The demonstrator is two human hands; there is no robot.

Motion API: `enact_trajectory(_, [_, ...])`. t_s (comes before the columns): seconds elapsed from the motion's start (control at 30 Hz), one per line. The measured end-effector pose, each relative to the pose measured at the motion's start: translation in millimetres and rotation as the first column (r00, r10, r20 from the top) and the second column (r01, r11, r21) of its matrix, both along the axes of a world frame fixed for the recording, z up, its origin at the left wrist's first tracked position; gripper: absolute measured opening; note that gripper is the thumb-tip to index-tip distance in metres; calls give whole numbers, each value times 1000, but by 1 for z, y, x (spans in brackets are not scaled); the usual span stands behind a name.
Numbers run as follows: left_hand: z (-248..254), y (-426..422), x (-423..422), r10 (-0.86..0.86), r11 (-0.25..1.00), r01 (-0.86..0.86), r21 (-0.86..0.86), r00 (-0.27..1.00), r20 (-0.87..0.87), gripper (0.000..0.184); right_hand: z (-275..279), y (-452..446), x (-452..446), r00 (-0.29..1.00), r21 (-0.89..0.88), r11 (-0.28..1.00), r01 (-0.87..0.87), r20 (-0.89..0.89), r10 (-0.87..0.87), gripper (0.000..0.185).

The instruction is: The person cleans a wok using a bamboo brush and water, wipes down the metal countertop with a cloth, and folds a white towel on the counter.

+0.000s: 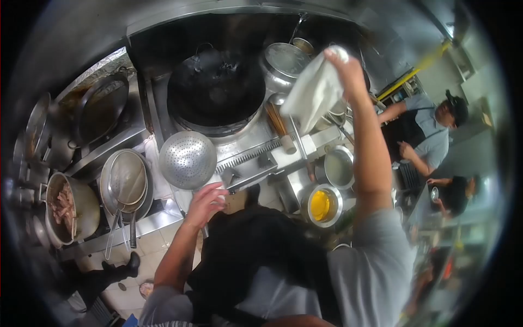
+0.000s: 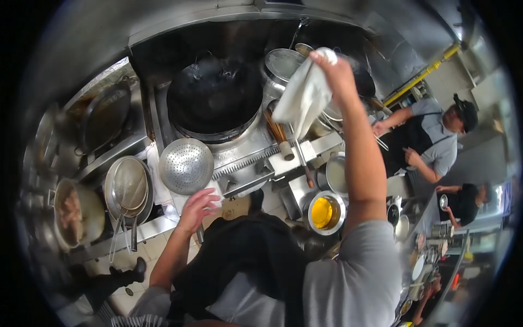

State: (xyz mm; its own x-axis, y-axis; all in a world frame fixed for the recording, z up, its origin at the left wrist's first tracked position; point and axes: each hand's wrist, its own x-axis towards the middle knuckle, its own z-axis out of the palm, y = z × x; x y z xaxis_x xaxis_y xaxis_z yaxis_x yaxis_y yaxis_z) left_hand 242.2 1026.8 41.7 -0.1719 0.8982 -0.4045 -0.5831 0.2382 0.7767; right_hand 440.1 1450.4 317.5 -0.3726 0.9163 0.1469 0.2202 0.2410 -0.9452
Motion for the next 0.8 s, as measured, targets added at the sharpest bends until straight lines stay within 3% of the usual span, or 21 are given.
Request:
enact_trajectory(0.1, [13, -13, -11, 190, 980, -192, -50, 981, -40, 44, 14, 101, -27, 989, 42, 991, -129, -72, 131, 32])
enact_trajectory(0.13, [18, -17, -11, 271, 958, -276, -74, 960, -65, 43, 14, 135, -36, 995, 97, 990, -101, -17, 103, 31])
enact_trajectory(0.17, [21, -19, -10, 337, 935, -343, -94, 938, -77, 42, -1, 195, -42, 976, 330, 944, -11, 209, -61, 32])
enact_trajectory(0.2, [20, -20, -10, 394, 906, -406, -120, 912, -113, 43, -10, 220, -56, 931, 433, 900, 38, 312, -189, 33])
enact_trajectory(0.23, [19, -19, -10, 446, 874, -466, -138, 881, -155, 44, -17, 245, -70, 863, 538, 839, 75, 386, -325, 34])
enact_trajectory(0.33, [28, -13, -4, 583, 763, -620, -184, 783, -218, 46, -92, 341, -108, 787, 652, 758, 31, 452, -420, 25])
enact_trajectory(0.4, [38, -2, 1, 615, 721, -653, -231, 757, -220, 43, -153, 379, -134, 760, 620, 770, 149, 426, -491, 26])
enact_trajectory(0.47, [38, 5, 7, 648, 674, -684, -279, 729, -222, 41, -212, 397, -150, 726, 550, 827, 114, 523, -447, 23])
enact_trajectory(0.53, [35, 13, 13, 619, 638, -682, -358, 730, -288, 48, -262, 394, -171, 687, 515, 831, 212, 526, -501, 21])
enact_trajectory(0.63, [42, 30, 21, 591, 607, -669, -429, 741, -318, 46, -310, 401, -194, 648, 388, 909, 152, 655, -388, 25])
enact_trajectory(0.7, [46, 40, 27, 612, 580, -682, -445, 725, -315, 44, -337, 411, -205, 531, 241, 970, 12, 821, -210, 30])
enact_trajectory(0.8, [50, 53, 32, 603, 580, -667, -468, 738, -304, 43, -378, 422, -202, 476, 233, 963, -132, 867, -145, 34])
